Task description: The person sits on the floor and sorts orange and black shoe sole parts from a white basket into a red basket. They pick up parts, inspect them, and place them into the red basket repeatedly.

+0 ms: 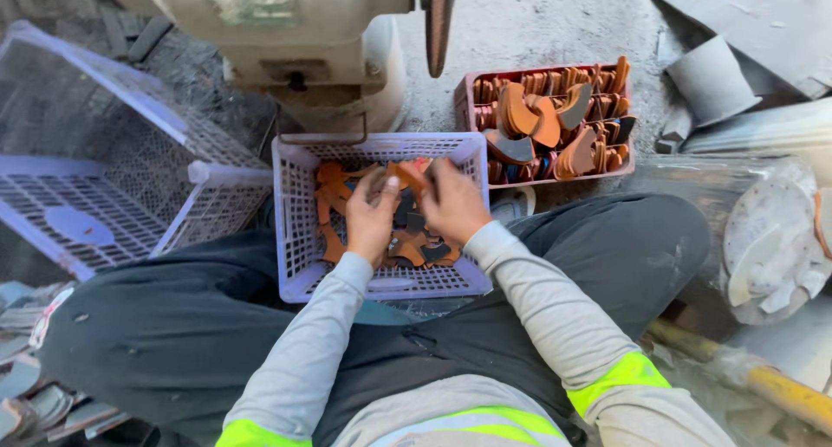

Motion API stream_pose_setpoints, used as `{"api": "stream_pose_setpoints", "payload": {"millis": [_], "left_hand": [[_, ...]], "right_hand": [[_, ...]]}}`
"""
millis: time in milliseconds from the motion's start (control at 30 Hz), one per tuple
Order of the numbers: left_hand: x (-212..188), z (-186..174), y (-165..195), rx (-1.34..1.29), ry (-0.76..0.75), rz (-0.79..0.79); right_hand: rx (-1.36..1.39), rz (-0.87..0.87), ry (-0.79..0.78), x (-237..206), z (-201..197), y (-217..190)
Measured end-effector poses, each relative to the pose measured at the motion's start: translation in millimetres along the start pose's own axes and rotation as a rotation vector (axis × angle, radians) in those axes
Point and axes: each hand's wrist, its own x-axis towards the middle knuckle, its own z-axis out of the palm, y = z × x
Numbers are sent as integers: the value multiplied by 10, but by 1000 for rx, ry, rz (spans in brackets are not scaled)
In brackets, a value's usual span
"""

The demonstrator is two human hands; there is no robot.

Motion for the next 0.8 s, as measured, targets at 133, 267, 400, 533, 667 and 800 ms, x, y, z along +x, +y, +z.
{"api": "stream_pose_setpoints", "payload": {"millis": [133, 267, 400, 533, 667, 800], "left_hand": [[67, -113, 82, 24, -58, -151], [67, -167, 101, -1, -119, -320], [40, -115, 106, 146, -225, -300], [18, -133, 92, 236, -212, -228], [106, -291, 25, 320, -121, -132], [277, -495, -31, 361, 25, -161]], "right_hand": [[-167, 55, 359, 432, -799, 739], [265, 454, 494, 743, -1665, 1558], [32, 782, 469, 745, -1472, 1895], [-129, 811, 402, 741, -1228, 1991], [-123, 775, 383, 767, -1132, 2050], [-196, 700, 405, 775, -1059, 2002]]}}
